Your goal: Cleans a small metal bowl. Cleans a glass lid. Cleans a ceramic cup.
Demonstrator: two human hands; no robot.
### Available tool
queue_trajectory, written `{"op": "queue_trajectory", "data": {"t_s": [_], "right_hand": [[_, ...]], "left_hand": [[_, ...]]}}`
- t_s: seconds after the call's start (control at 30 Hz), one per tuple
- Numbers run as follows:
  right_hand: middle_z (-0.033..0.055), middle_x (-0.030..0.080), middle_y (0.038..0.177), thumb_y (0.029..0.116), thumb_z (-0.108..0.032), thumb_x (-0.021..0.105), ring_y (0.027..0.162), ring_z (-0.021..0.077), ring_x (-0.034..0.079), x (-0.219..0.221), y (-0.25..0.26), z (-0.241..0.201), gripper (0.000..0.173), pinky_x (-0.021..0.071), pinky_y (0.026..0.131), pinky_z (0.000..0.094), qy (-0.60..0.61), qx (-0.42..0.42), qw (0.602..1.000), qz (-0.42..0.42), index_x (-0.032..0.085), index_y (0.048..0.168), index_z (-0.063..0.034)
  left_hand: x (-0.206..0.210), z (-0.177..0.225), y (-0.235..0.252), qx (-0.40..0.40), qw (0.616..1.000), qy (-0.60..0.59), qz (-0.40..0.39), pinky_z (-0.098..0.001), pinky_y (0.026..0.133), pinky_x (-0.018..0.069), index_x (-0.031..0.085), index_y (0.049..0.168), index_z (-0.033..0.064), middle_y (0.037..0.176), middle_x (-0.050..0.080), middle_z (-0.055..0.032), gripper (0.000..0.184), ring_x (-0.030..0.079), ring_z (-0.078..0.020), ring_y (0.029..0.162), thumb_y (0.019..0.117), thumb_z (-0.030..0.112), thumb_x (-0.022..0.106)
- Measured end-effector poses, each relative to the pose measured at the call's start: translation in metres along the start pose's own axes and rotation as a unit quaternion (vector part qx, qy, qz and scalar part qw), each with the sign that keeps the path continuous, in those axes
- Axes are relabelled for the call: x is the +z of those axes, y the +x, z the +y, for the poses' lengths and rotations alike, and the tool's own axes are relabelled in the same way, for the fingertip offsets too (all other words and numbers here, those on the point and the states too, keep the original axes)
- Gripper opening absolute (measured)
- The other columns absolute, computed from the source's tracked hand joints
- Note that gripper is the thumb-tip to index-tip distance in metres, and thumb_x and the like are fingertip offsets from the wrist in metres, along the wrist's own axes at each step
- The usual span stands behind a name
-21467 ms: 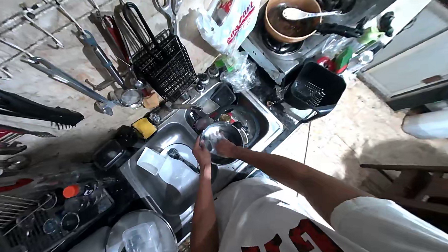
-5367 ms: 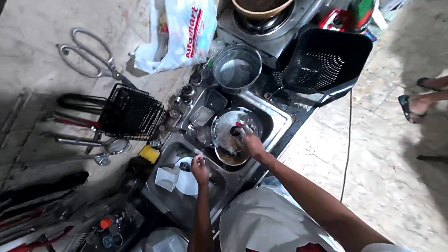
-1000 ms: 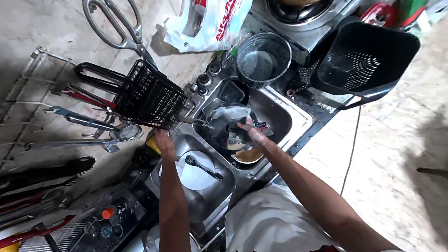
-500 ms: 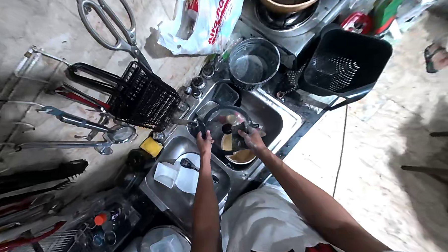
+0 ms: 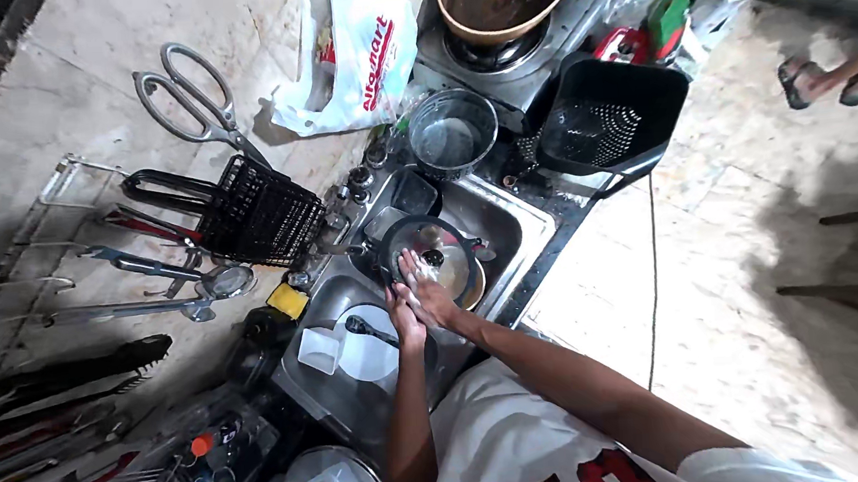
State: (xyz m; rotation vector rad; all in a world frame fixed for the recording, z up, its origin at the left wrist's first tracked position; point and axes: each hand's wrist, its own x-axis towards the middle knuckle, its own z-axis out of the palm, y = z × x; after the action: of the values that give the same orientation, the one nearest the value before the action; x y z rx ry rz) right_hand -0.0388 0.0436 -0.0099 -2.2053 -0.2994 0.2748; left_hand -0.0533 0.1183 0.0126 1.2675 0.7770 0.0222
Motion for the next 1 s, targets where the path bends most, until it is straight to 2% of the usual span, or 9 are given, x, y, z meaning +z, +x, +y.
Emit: {"op": "queue_trajectory", "data": {"t_s": [0.13, 0.33, 0.43, 0.53, 0.63, 0.7, 0.87, 0.93, 1.0], "right_hand": [[0.0127, 0.021, 0.172, 0.1116, -0.045, 0.018, 0.16, 0.0238, 0.015, 0.002, -0.033, -0.012, 0.066, 0.0117, 0.132, 0.0453, 0.076, -0.044, 0.996, -0.015, 0.027, 0.163, -0.0031], [0.0072, 0.017, 0.173, 0.1122, -0.045, 0.016, 0.161, 0.0193, 0.009, -0.004, 0.012, -0.019, 0.065, 0.0088, 0.132, 0.0453, 0.063, -0.014, 0.998, 0.02, 0.025, 0.164, -0.0071], [0.0061, 0.021, 0.172, 0.1108, -0.051, 0.016, 0.16, 0.0205, 0.015, -0.01, -0.025, -0.02, 0.069, 0.012, 0.132, 0.0472, 0.062, -0.052, 0.997, 0.002, 0.028, 0.163, -0.0077], [0.0065, 0.02, 0.173, 0.1095, -0.054, 0.021, 0.16, 0.0214, 0.015, -0.032, -0.078, 0.007, 0.07, 0.0139, 0.132, 0.0471, 0.012, -0.068, 0.996, -0.064, 0.029, 0.163, -0.0094], [0.0146, 0.02, 0.172, 0.1092, -0.055, 0.023, 0.16, 0.0271, 0.016, -0.035, -0.083, 0.046, 0.075, 0.0117, 0.132, 0.0479, -0.008, 0.038, 0.998, -0.044, 0.026, 0.163, -0.0036], [0.0186, 0.019, 0.171, 0.1073, -0.061, 0.022, 0.16, 0.0307, 0.015, -0.027, -0.076, 0.049, 0.082, 0.0092, 0.131, 0.0508, -0.019, 0.078, 0.996, -0.022, 0.025, 0.162, 0.0001], [0.0155, 0.018, 0.172, 0.0977, -0.075, 0.039, 0.16, 0.027, 0.014, -0.038, -0.085, 0.022, 0.098, 0.0108, 0.132, 0.049, -0.049, -0.022, 0.996, -0.072, 0.025, 0.163, -0.0024], [0.0205, 0.019, 0.171, 0.0896, -0.058, 0.067, 0.159, 0.0328, 0.017, -0.049, -0.079, 0.045, 0.103, 0.0144, 0.131, 0.0506, -0.089, 0.001, 0.993, -0.073, 0.024, 0.162, 0.0011], [0.0234, 0.024, 0.168, 0.0846, -0.016, 0.073, 0.157, 0.0354, 0.024, -0.05, -0.079, 0.057, 0.09, 0.0196, 0.129, 0.0499, -0.118, 0.01, 0.991, -0.054, 0.027, 0.16, 0.0042]], "left_hand": [[-0.007, 0.015, -0.003, 0.019, 1.0, 0.017, 0.003, -0.0354, 0.106, 0.0479, 0.037, 0.154, 0.0029, 0.145, 0.053, -0.0154, 0.045, 0.057, -0.017, 0.125, 0.1121, 0.019, 0.037], [-0.003, 0.018, -0.023, 0.019, 1.0, -0.016, -0.002, -0.0386, 0.096, 0.0551, 0.049, 0.143, -0.0002, 0.124, 0.065, -0.0159, 0.036, 0.065, -0.0184, 0.108, 0.109, 0.009, 0.04], [-0.003, 0.027, -0.022, 0.02, 1.0, 0.0, 0.02, -0.0367, 0.093, 0.0559, 0.049, 0.144, 0.0022, 0.123, 0.065, -0.0142, 0.036, 0.065, -0.0164, 0.107, 0.1109, 0.016, 0.04], [-0.009, 0.03, -0.016, 0.001, 0.999, -0.052, 0.006, -0.0445, 0.092, 0.0577, 0.043, 0.149, 0.0047, 0.13, 0.066, -0.0187, 0.041, 0.069, -0.0268, 0.11, 0.1128, 0.02, 0.032], [-0.006, 0.035, -0.015, -0.019, 0.996, -0.085, 0.003, -0.0498, 0.084, 0.0623, 0.037, 0.152, 0.0045, 0.126, 0.068, -0.0254, 0.043, 0.074, -0.0381, 0.1, 0.1142, 0.023, 0.028], [0.001, 0.032, -0.018, -0.028, 0.996, -0.08, 0.003, -0.0491, 0.084, 0.062, 0.036, 0.153, 0.0053, 0.127, 0.067, -0.025, 0.043, 0.074, -0.0374, 0.1, 0.114, 0.022, 0.029], [0.003, 0.023, -0.017, -0.031, 0.999, -0.044, 0.011, -0.0444, 0.088, 0.058, 0.042, 0.15, 0.0055, 0.13, 0.065, -0.0195, 0.041, 0.069, -0.0286, 0.106, 0.1134, 0.021, 0.031], [0.005, 0.031, -0.021, -0.051, 0.997, -0.065, 0.0, -0.0486, 0.084, 0.0615, 0.038, 0.151, 0.0056, 0.126, 0.067, -0.0243, 0.042, 0.073, -0.0363, 0.1, 0.1141, 0.022, 0.027], [0.009, 0.038, -0.026, -0.063, 0.995, -0.072, 0.001, -0.0489, 0.08, 0.0622, 0.038, 0.151, 0.005, 0.122, 0.068, -0.026, 0.042, 0.074, -0.0379, 0.096, 0.1142, 0.022, 0.026]]}}
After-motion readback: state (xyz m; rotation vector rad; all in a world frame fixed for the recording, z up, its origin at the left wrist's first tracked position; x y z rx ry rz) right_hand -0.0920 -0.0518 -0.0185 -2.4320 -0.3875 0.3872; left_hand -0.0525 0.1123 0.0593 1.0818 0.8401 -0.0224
